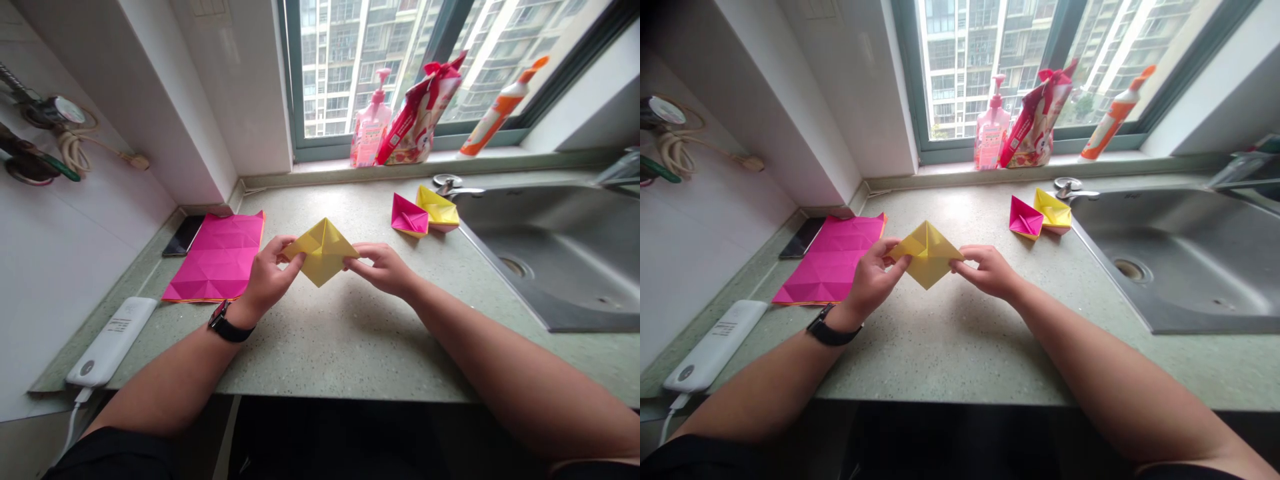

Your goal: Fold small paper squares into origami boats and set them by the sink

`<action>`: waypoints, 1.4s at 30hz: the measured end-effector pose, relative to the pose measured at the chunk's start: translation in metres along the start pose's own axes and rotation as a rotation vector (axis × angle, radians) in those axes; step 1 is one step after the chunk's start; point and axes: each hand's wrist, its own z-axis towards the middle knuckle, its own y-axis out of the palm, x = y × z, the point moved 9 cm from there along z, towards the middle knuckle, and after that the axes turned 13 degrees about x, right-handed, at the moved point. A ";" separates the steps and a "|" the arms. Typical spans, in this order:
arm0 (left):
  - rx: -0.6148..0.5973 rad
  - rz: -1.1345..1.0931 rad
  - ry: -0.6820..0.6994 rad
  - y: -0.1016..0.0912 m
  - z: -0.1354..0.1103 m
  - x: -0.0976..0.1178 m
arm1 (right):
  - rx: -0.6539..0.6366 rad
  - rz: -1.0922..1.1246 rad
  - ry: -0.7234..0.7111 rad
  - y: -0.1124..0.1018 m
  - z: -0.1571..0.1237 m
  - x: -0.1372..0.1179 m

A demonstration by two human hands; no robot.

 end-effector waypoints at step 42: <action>-0.157 0.190 0.296 0.011 -0.005 0.016 | 0.252 -0.215 -0.241 -0.014 0.000 -0.022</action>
